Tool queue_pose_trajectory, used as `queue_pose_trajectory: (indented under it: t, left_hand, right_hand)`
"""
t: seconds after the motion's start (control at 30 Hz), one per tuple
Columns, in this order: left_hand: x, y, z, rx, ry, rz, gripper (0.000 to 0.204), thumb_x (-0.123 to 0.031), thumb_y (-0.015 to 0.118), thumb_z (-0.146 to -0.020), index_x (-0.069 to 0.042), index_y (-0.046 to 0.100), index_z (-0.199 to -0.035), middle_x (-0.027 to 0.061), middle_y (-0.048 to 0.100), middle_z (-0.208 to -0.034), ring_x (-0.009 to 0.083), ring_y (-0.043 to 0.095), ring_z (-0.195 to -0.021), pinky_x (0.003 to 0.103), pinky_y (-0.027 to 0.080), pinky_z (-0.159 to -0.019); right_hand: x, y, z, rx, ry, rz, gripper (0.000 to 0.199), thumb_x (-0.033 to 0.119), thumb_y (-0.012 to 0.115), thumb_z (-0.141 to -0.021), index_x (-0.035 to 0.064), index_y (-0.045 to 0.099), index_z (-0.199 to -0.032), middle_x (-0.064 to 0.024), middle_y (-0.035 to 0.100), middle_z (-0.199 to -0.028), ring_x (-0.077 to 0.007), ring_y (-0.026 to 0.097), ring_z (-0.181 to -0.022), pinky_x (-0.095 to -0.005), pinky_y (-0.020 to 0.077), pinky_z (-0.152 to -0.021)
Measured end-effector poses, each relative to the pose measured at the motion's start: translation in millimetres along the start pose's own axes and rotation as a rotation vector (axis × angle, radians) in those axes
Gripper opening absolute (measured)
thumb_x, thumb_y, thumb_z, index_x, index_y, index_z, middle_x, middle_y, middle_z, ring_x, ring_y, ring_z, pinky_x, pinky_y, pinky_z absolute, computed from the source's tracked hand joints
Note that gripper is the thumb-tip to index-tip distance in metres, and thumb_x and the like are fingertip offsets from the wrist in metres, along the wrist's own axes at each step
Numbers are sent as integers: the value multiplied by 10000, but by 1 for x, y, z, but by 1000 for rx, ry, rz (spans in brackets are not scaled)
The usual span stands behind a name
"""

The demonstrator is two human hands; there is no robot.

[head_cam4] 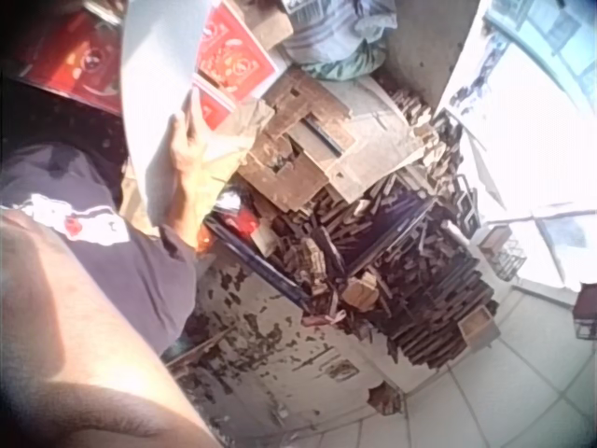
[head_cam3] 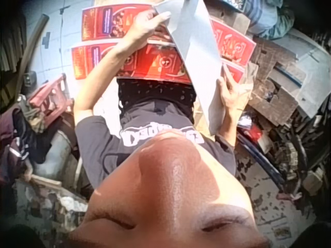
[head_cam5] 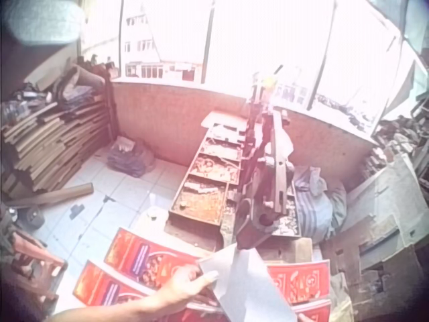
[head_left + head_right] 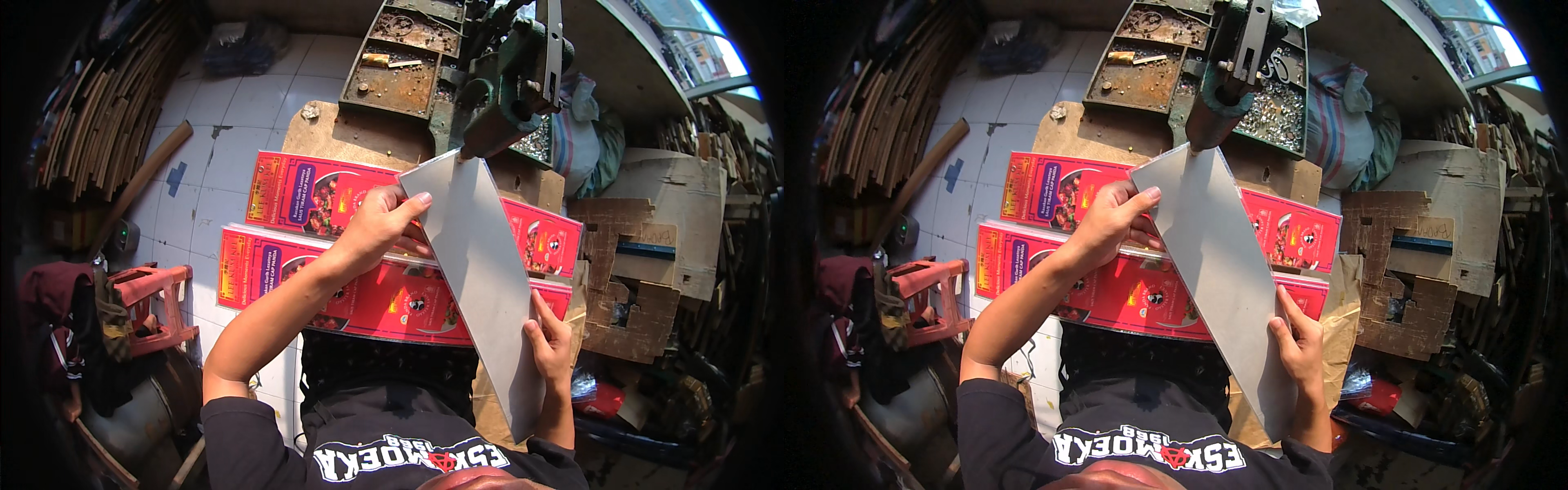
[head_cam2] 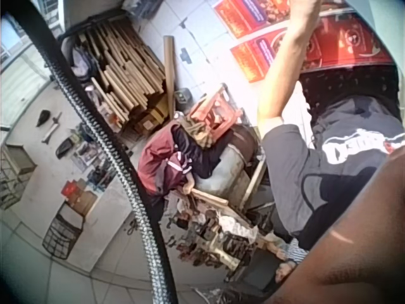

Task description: The person organizes flat cardboard packaging materials by hand, aligns them into a stack, and checks the alignment against a small metal fixture on a workbench.

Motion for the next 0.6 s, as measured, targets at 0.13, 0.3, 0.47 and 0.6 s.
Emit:
queue_pose_trajectory:
  t: [0.13,0.3,0.47,0.6]
  left_hand:
    - [1,1,0,-2,-6,0,390,-299,575,-968,83,570,-1050,183,684,-891,221,707,-689,298,610,-626]
    - [6,-2,-4,12,30,-24,382,-297,563,-974,80,573,-1032,188,688,-870,219,706,-667,289,608,-612]
    - [2,1,-3,7,27,-58,375,-292,550,-981,77,573,-1039,187,689,-864,216,705,-655,287,608,-607]
    - [6,-1,-3,7,33,-38,373,-291,547,-981,75,572,-1048,189,690,-869,216,708,-662,285,607,-605]
  right_hand:
    - [-2,1,-1,5,-7,4,472,50,614,-893,-40,514,-1346,-193,641,-1240,-189,627,-1104,-292,447,-954]
    - [-2,0,-1,22,63,-35,479,35,610,-889,-35,509,-1352,-185,637,-1251,-167,622,-1098,-279,454,-939]
    - [-4,-1,-1,7,-13,-48,482,26,606,-888,-33,506,-1355,-174,649,-1234,-140,613,-1078,-271,456,-927]
    - [-3,2,-1,0,10,-84,483,21,613,-882,-28,513,-1352,-167,661,-1211,-132,613,-1059,-270,456,-924]
Point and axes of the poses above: each hand's wrist, its own z-axis away from the middle knuckle, its own y-axis out of the palm, x = y × z, the point moved 2 cm from there along -z, towards the middle knuckle
